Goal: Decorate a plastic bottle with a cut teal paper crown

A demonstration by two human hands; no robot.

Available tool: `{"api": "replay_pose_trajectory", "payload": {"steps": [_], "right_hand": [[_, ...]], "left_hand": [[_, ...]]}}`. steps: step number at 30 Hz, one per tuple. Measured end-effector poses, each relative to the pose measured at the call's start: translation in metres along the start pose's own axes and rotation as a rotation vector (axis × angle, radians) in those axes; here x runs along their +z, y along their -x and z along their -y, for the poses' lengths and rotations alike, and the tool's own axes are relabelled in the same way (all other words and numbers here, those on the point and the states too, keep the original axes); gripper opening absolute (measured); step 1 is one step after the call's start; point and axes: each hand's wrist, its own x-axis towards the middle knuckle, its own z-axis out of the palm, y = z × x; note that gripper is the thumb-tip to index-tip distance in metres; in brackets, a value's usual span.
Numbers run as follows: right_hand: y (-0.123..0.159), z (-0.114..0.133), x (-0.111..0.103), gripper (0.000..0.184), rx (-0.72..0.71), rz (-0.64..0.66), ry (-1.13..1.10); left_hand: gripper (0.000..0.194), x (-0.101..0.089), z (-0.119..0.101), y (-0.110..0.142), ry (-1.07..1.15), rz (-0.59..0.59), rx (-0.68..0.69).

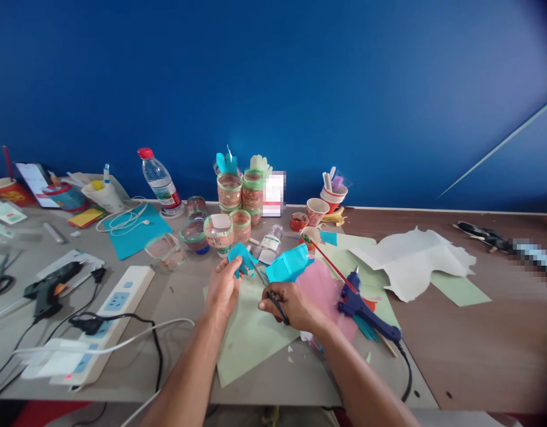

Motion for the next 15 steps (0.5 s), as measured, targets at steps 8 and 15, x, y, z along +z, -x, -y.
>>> {"api": "replay_pose_trajectory", "payload": {"steps": [8,15], "right_hand": [[0.0005,-0.0013,0.0008,0.048,-0.016,-0.017,-0.014],[-0.0003,-0.0052,0.0026,0.047,-0.037,-0.031,0.012]], "left_hand": [[0.031,0.0007,-0.0005,0.0007,-0.026,0.016,0.007],[0.032,0.0044,-0.0032,0.0034,-0.027,0.012,-0.007]]}}
